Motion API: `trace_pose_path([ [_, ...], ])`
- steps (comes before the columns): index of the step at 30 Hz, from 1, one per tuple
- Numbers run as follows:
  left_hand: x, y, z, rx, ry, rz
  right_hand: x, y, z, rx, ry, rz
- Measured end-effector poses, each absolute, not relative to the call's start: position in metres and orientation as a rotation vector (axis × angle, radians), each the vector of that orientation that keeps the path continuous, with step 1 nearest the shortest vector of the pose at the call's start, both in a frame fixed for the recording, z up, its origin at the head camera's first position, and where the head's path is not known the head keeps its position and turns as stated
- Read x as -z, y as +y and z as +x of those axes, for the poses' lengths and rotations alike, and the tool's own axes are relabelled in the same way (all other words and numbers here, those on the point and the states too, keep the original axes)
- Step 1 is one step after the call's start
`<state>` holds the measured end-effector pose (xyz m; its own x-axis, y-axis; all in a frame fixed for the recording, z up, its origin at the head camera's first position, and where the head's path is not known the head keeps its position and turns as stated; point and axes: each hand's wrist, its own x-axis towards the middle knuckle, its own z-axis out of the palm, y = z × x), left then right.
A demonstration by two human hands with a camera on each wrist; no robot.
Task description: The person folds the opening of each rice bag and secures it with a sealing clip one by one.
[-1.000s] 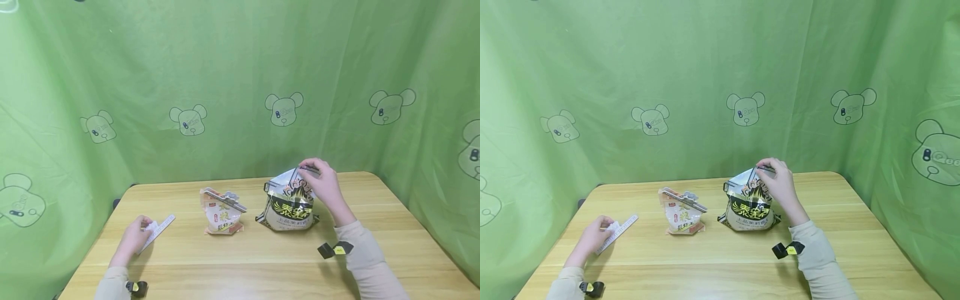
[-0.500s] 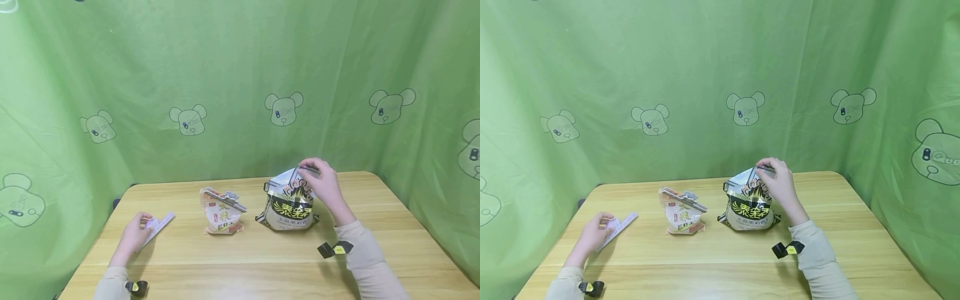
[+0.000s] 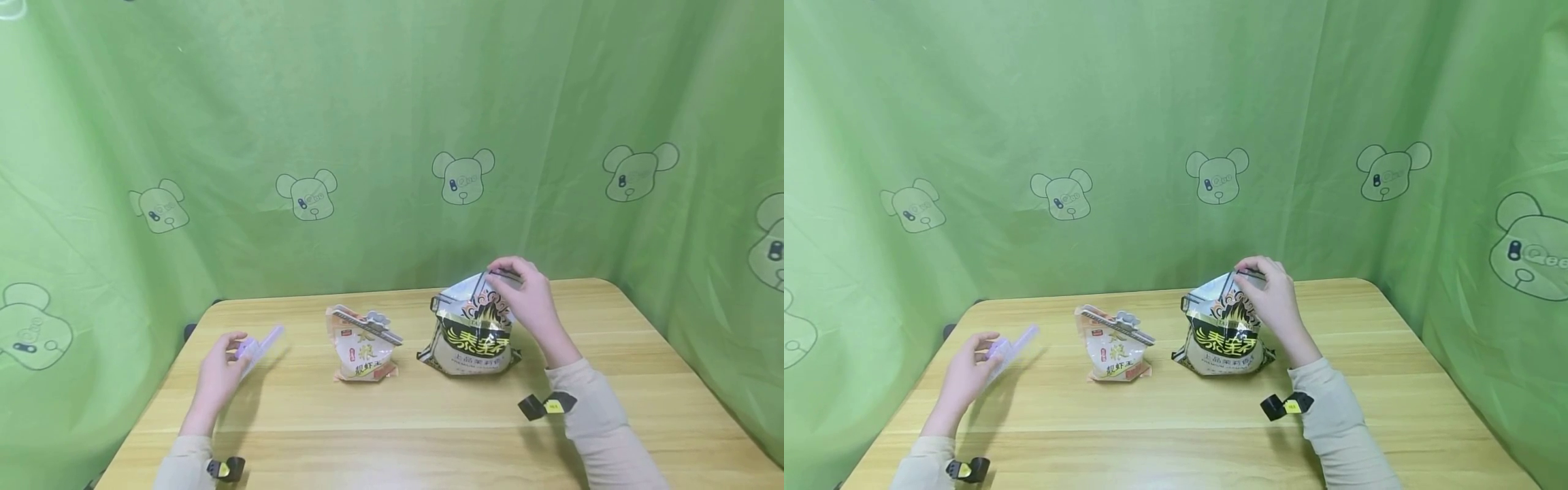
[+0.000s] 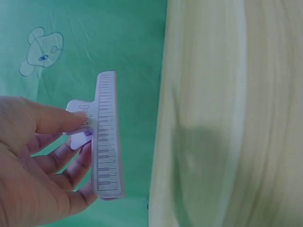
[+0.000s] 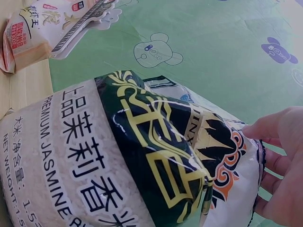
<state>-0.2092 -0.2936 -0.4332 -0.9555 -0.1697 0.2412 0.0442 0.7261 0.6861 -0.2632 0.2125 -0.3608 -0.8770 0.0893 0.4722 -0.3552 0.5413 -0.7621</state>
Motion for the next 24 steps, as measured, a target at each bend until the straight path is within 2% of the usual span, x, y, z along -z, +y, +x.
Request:
trace_pose_path([
  [24, 0.386, -0.273, -0.207, 1.076, -2.469, 0.087, 0.359, 0.212, -0.264, -1.314, -2.333, 0.216],
])
